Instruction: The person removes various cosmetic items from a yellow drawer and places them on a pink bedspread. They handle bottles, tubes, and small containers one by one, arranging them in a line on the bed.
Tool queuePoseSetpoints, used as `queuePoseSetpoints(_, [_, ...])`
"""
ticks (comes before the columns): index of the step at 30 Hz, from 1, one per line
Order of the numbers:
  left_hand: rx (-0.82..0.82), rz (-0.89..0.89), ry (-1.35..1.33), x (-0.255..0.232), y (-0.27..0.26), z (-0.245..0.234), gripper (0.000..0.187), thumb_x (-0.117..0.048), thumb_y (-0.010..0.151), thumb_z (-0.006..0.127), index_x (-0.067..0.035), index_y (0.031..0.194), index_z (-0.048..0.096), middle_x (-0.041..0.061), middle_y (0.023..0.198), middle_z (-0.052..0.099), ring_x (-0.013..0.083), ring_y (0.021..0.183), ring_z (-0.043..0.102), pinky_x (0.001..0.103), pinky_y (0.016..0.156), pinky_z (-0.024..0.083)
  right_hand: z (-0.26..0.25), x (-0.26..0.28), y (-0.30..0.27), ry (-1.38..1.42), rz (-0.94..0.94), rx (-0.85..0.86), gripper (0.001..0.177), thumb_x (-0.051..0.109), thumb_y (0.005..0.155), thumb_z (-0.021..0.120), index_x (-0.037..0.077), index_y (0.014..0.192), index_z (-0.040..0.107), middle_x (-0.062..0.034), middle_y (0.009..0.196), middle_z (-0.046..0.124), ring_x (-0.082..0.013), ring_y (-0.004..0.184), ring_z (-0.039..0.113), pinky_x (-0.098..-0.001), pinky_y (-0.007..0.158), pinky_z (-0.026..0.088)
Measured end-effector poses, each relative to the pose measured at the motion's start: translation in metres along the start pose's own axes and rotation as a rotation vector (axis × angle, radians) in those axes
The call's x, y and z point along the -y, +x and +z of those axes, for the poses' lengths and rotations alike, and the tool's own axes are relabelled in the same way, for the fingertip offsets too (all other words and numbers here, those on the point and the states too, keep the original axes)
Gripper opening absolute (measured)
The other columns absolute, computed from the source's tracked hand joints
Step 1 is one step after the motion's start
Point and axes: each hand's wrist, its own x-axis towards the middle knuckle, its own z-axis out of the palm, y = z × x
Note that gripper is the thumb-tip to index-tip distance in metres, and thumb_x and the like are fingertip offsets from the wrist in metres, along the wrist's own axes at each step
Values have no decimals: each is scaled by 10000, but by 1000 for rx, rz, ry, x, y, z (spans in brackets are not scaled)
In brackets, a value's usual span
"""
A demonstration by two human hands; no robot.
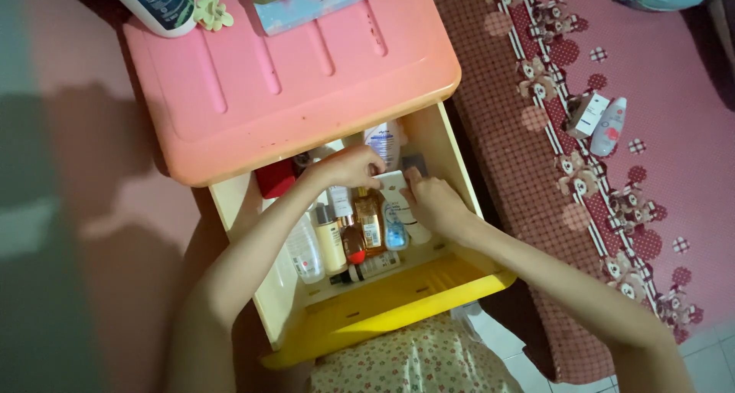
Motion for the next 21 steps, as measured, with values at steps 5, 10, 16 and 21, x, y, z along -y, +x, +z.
queuePoseSetpoints(5, [40,18,-123,1,-4,-7,285,-293,771,816,-172,1028,785,59,874,777,214,894,730,370,839,577,-12,8,-4,51,-1,-18,431,298,1024,482,11,1344,518,-237,860,731,-451,795,749,-562,656,608])
queuePoseSetpoints(10, [91,30,-331,13,2,-10,226,-273,865,788,-168,1066,775,39,914,761,173,940,691,360,918,545,-22,9,-4,183,-10,-37,392,229,1023,508,-14,1331,506,-286,901,731,-473,848,740,-589,680,590])
queuePoseSetpoints(16, [90,-29,-324,-7,-14,-30,331,-374,885,783,-137,1115,763,173,1093,766,317,1148,684,463,1001,528,-16,1,3,311,-35,-51,398,277,1026,509,5,1316,479,-321,951,725,-509,901,716,-632,740,569])
queuePoseSetpoints(21, [-6,-102,-311,13,-20,-11,335,-422,844,804,-171,1065,775,137,1054,775,293,1143,682,451,1014,514,-27,6,4,472,-62,-5,423,229,1003,569,-50,1312,503,-353,1035,702,-540,958,685,-638,735,536])
